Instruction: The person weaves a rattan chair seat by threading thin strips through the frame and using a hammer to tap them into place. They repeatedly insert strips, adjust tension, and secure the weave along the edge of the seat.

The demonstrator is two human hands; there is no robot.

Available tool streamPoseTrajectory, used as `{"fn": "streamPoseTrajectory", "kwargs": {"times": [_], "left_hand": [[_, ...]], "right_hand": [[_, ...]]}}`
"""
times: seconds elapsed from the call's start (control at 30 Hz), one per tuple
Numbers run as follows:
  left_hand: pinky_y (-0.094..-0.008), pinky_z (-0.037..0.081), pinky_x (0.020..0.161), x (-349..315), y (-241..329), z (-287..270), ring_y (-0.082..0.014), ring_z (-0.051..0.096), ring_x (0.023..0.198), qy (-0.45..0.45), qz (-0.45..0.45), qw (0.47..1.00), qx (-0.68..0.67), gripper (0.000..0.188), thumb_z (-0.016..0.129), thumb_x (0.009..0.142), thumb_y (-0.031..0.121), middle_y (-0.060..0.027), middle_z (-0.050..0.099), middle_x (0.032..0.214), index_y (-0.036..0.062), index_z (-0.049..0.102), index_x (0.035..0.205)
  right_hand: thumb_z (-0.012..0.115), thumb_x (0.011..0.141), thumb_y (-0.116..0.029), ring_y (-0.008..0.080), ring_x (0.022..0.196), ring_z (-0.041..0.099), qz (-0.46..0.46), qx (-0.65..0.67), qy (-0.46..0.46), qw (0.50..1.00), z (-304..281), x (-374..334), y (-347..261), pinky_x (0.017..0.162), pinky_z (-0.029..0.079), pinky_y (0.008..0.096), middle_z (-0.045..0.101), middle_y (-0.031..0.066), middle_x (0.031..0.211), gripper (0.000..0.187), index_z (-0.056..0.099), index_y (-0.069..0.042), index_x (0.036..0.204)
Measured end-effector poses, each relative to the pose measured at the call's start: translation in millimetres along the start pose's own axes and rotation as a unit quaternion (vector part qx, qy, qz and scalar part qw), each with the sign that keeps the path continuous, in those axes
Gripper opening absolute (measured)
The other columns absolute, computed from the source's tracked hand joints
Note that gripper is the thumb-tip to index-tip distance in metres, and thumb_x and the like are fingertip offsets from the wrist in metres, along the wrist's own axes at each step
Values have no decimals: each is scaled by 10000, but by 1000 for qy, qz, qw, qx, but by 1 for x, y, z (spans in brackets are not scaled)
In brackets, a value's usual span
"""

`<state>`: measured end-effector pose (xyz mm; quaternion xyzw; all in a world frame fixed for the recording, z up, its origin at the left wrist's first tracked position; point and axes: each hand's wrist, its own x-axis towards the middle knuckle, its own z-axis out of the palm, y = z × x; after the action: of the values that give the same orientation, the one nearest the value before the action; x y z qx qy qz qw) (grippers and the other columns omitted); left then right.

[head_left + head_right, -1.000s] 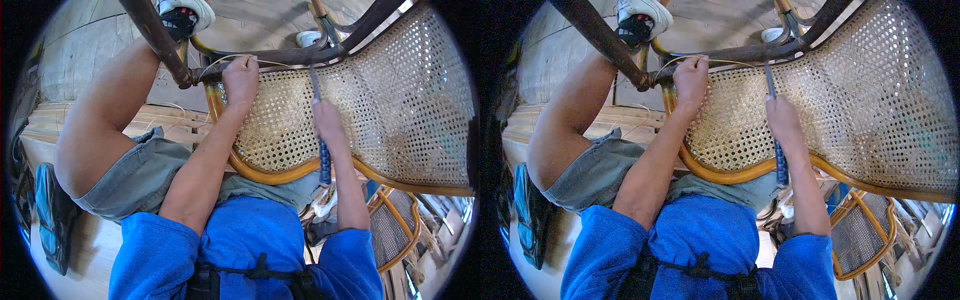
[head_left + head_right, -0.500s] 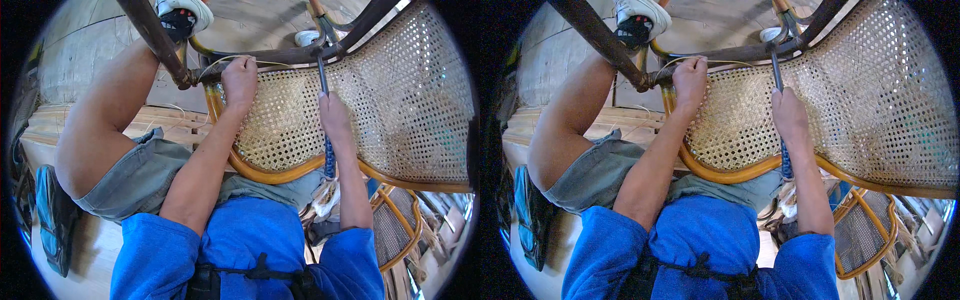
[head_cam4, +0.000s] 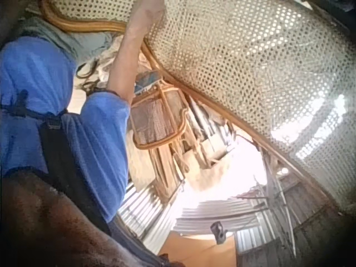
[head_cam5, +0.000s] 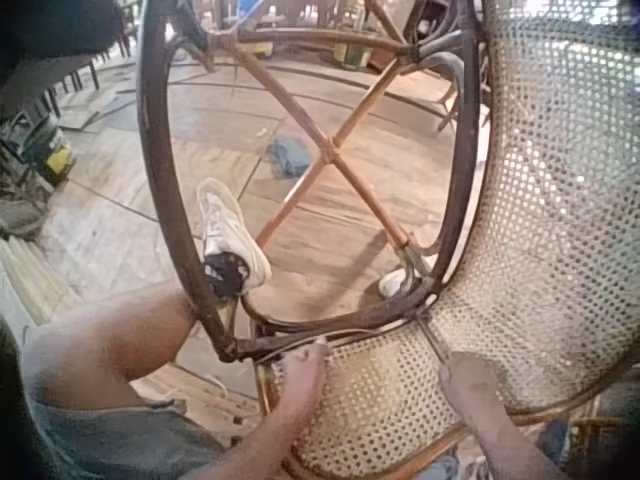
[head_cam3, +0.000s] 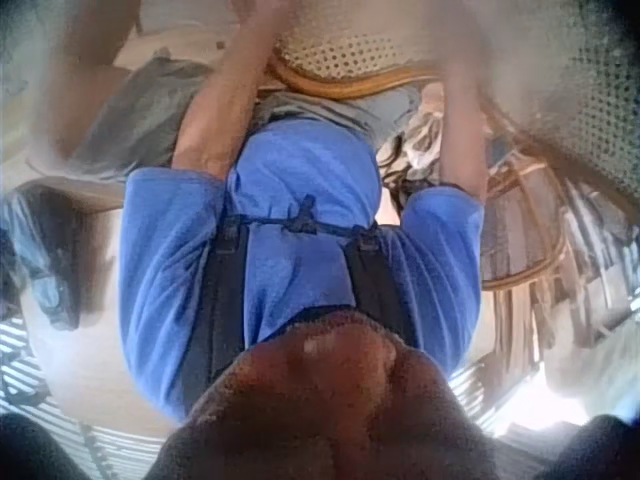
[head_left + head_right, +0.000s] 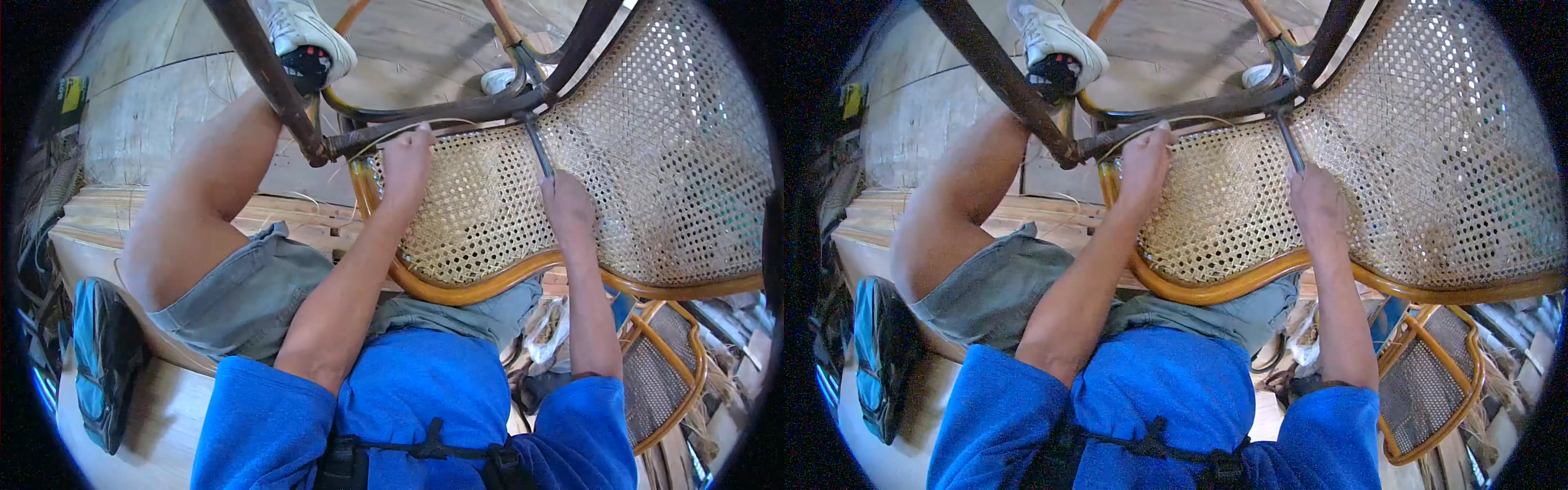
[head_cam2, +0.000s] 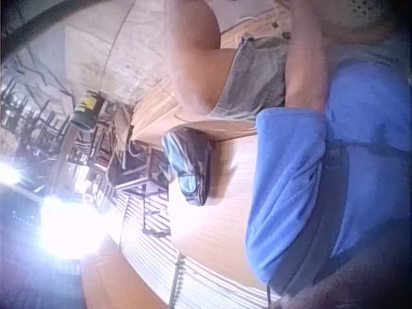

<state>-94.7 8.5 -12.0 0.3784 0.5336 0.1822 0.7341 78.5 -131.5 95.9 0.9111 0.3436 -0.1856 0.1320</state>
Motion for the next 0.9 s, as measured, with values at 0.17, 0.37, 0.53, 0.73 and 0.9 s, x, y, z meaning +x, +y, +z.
{"fn": "streamPoseTrajectory", "kwargs": {"times": [0.17,0.37,0.53,0.73,0.9], "left_hand": [[-221,332,392,-21,22,5,-74,419,437,-161,-140,966,-147,366,459,933,414,29,518,637,78,579,853],[-420,497,793,-15,8,5,-313,591,940,-366,-237,794,-423,787,319,854,686,-168,602,1030,-33,552,1073],[-499,434,935,-17,1,8,-404,508,1131,-421,-258,709,-504,944,279,803,762,-246,525,1204,-76,498,1177],[-415,507,790,-28,18,10,-326,598,968,-356,-268,777,-445,834,315,825,732,-180,605,1063,-17,548,1111],[-235,294,390,-18,4,13,-86,361,452,-237,-251,902,-258,395,442,917,504,42,436,610,125,511,825]], "right_hand": [[616,818,-236,340,951,554,-56,-74,131,987,18,2,10,779,472,464,565,144,1016,259,575,-67,1010],[655,783,-182,304,1032,501,-91,-48,231,968,19,0,-7,834,435,451,545,89,1050,326,539,-103,1078],[662,768,-163,296,983,525,-154,-28,306,939,35,1,-12,796,432,451,567,102,990,320,538,-89,1054],[540,806,-67,375,784,555,-180,56,219,957,53,17,-9,695,428,469,576,187,780,111,546,-26,909],[473,838,-83,388,813,552,-149,94,161,971,49,23,-11,701,431,467,587,209,835,115,552,-1,857]]}}
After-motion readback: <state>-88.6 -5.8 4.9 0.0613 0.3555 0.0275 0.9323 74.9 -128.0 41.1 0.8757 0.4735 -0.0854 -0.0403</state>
